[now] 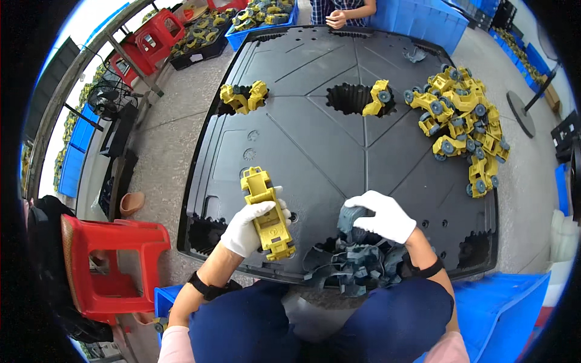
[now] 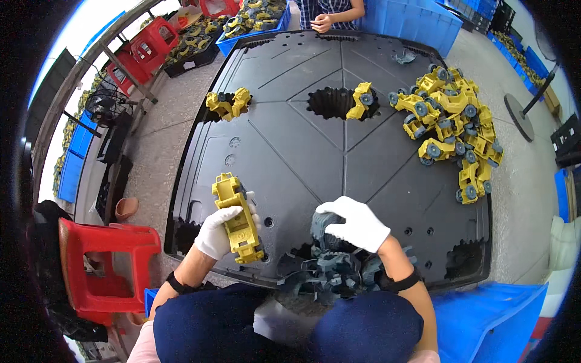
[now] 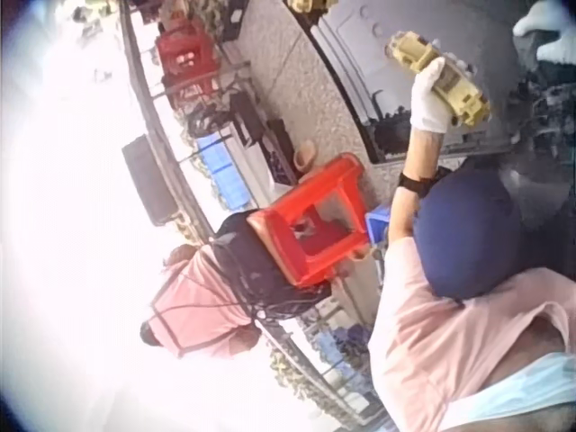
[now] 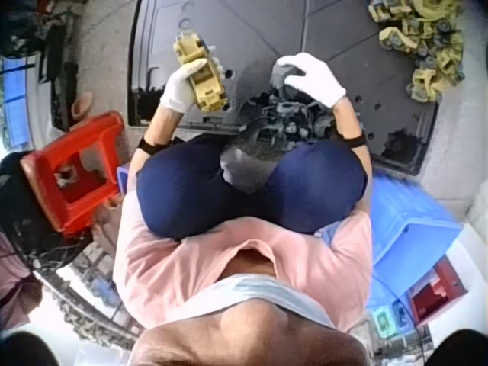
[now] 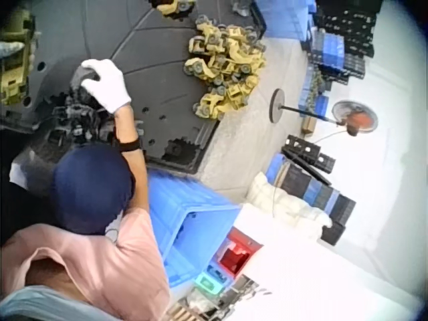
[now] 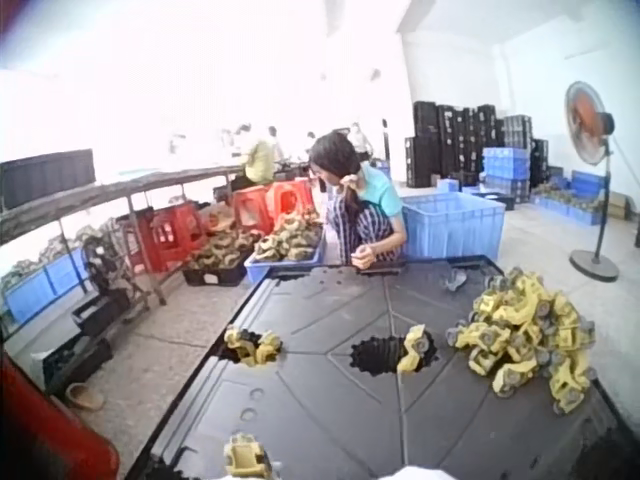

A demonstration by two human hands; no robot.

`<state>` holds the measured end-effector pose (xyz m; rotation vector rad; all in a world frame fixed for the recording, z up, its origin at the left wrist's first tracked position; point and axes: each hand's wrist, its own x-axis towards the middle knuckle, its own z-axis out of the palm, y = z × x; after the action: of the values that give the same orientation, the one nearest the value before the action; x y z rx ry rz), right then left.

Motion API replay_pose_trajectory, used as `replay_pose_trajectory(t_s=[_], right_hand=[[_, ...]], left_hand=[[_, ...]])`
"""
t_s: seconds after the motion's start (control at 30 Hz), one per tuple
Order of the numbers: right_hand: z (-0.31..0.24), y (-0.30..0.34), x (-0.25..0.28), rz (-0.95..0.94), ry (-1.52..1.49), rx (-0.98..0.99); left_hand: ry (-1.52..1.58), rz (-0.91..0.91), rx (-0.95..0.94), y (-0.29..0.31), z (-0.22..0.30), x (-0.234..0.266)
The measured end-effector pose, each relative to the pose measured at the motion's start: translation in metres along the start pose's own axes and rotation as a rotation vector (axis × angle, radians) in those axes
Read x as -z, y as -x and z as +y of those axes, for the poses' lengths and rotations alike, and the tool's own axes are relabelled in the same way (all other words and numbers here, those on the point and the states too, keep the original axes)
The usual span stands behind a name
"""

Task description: The person assembles yellow and grey plastic components by hand, snapping them together and placing the finished units on a large black tray. The person repeatedly picks up parts, aligns them, and secures them before moving to the next unit.

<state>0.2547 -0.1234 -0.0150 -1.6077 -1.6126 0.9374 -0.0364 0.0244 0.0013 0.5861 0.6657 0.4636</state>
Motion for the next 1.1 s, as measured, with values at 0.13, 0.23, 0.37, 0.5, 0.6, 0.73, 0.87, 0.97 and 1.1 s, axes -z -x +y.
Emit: replay_pose_trajectory(t_s=[0.13,0.23,0.37,0.5,0.6,0.73,0.87,0.97,1.1], right_hand=[[0.033,0.007,0.02,0.17,-0.386,-0.187],[0.064,0.004,0.037,0.339,-0.559,-0.135],[0.064,0.001,0.052,0.417,0.064,-0.313],[0.018,0.001,0.03,0.788,0.549,-0.307],[0.035,-0.002,0.03,0.662,0.276,-0.301],[0.063,-0.005,0.046,0.574,0.362,-0.208],[0.043,-0.003,0.042,0.591,0.637,-0.383],[0.005,-0.005,0.036,0.455,0.562,-0.732],[0.029,-0.001,0.028,0.467,0.553,-0.838]], left_hand=[[-0.041,-0.047,0.056,-0.005,-0.008,-0.002],[-0.086,-0.083,0.085,-0.013,-0.017,-0.003],[-0.177,-0.112,0.099,-0.019,-0.022,-0.006],[-0.198,-0.109,0.102,-0.019,-0.026,-0.004],[-0.211,-0.107,0.112,-0.022,-0.029,-0.005],[-0.245,-0.142,0.111,-0.024,-0.03,-0.016],[-0.208,-0.166,0.105,-0.022,-0.029,-0.014],[-0.084,-0.176,0.124,-0.023,-0.028,-0.013],[0.049,-0.251,0.147,-0.031,-0.031,-0.021]])
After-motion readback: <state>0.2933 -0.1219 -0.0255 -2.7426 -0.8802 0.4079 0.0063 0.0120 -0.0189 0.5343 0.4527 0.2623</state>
